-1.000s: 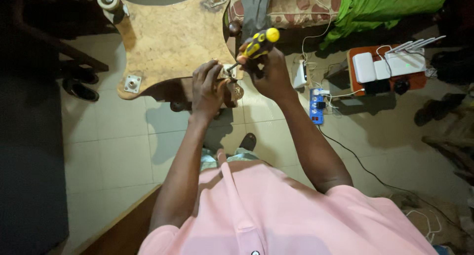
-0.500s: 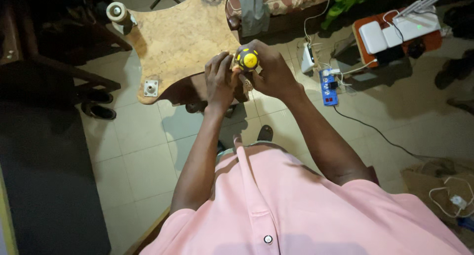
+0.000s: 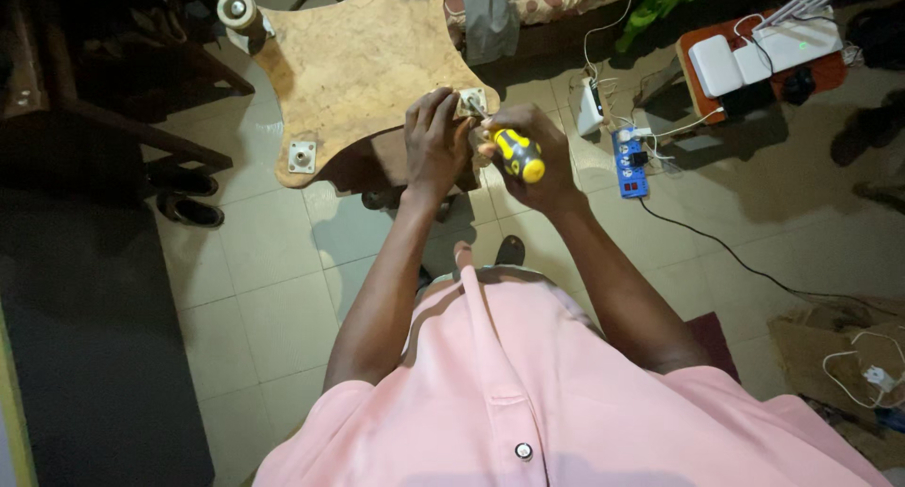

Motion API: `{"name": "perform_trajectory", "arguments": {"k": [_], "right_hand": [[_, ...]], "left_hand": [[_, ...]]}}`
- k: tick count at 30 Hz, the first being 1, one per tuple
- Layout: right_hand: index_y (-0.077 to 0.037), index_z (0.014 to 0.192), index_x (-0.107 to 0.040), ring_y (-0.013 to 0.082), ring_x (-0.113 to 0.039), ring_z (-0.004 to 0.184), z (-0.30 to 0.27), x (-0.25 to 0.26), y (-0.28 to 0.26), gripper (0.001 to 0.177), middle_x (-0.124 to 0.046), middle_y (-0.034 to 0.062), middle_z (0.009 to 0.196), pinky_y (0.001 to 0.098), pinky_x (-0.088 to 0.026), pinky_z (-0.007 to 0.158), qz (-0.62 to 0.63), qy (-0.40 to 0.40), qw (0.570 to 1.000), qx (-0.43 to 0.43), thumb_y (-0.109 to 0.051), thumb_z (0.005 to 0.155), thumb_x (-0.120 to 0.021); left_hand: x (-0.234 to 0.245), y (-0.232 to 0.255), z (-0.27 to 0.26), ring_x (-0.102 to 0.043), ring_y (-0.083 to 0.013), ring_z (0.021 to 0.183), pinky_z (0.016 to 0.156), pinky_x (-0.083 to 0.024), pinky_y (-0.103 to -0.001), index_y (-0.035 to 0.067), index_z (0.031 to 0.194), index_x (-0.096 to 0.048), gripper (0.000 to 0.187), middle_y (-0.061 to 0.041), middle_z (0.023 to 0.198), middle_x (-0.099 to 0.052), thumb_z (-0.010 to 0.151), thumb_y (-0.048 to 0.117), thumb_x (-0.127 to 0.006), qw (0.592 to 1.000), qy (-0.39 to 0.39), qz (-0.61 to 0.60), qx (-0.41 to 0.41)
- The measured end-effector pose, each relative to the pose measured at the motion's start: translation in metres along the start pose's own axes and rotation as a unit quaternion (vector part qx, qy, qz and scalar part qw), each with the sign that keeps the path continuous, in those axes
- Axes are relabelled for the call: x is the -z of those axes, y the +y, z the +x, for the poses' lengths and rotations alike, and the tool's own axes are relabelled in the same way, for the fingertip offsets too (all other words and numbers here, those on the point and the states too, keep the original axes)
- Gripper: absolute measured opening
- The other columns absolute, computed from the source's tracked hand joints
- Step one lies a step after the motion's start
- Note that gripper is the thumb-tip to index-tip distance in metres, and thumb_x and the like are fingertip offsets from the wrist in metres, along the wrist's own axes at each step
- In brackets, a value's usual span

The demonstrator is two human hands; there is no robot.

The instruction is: The person uses a screwdriver to unscrew fasteners from a wooden furniture base fitted with caster wheels, detaching the casters and small wooden parts and placing them on a nearby table. They then handle the removed parts and drive screws back into the base to reattach components.

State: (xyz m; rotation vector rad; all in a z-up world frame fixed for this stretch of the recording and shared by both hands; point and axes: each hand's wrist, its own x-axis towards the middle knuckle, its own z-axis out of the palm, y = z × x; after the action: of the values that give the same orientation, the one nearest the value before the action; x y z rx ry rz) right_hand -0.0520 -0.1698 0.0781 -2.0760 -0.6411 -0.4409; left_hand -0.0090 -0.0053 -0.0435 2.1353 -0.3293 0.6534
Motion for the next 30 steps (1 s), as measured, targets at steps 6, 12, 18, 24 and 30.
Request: {"name": "perform_trajectory", "arguments": {"k": [6, 12, 18, 24, 30], "right_hand": [[-0.007, 0.122, -0.062, 0.0273, -0.071, 0.102, -0.007, -0.008, -0.006, 0.028, -0.069, 0.0100, 0.113, 0.0351, -0.057, 0.090, -0.005, 0.030, 1.000, -0.001, -0.009, 0.099, -0.078], [-0.007, 0.121, -0.062, 0.0252, -0.071, 0.106, -0.006, -0.008, -0.008, 0.025, -0.068, 0.0117, 0.116, 0.0349, -0.057, 0.093, 0.037, 0.028, 0.999, -0.009, -0.012, 0.101, -0.077], [-0.007, 0.115, -0.061, 0.0246, -0.074, 0.099, 0.014, 0.001, 0.004, 0.024, -0.072, 0.0086, 0.108, 0.0351, -0.058, 0.088, 0.054, 0.034, 0.998, -0.027, -0.018, 0.100, -0.078], [-0.004, 0.111, -0.068, 0.0280, -0.073, 0.097, 0.068, 0.010, 0.047, 0.026, -0.075, 0.0117, 0.105, 0.0406, -0.058, 0.084, -0.077, 0.002, 0.994, 0.078, -0.026, 0.103, -0.078], [-0.002, 0.117, -0.068, 0.0205, -0.075, 0.093, 0.109, -0.019, 0.103, 0.028, -0.073, 0.0110, 0.109, 0.0362, -0.062, 0.081, -0.097, 0.045, 0.989, 0.106, -0.027, 0.105, -0.074]], "left_hand": [[0.001, 0.002, -0.001, -0.053, -0.0358, 0.129, 0.112, -0.045, -0.045, -0.001, 0.129, -0.064, 0.043, -0.016, 0.134, -0.060, 0.090, 0.011, -0.077, 1.000, 0.001, 0.000, -0.001], [0.002, 0.000, 0.001, -0.053, -0.0360, 0.129, 0.112, -0.045, -0.046, 0.000, 0.129, -0.064, 0.042, -0.015, 0.135, -0.061, 0.091, 0.013, -0.078, 1.000, -0.003, -0.007, 0.004], [0.003, 0.002, -0.001, -0.053, -0.0361, 0.130, 0.113, -0.044, -0.046, 0.000, 0.130, -0.064, 0.043, -0.015, 0.137, -0.060, 0.091, 0.013, -0.077, 1.000, -0.008, 0.005, -0.001], [0.002, 0.000, -0.002, -0.052, -0.0364, 0.131, 0.114, -0.043, -0.046, -0.001, 0.130, -0.064, 0.043, -0.015, 0.137, -0.060, 0.092, 0.014, -0.077, 1.000, -0.013, 0.017, -0.001], [0.000, -0.001, -0.004, -0.052, -0.0353, 0.133, 0.116, -0.043, -0.045, 0.000, 0.132, -0.065, 0.045, -0.014, 0.138, -0.061, 0.088, 0.008, -0.073, 0.999, -0.023, 0.032, 0.010]]}}
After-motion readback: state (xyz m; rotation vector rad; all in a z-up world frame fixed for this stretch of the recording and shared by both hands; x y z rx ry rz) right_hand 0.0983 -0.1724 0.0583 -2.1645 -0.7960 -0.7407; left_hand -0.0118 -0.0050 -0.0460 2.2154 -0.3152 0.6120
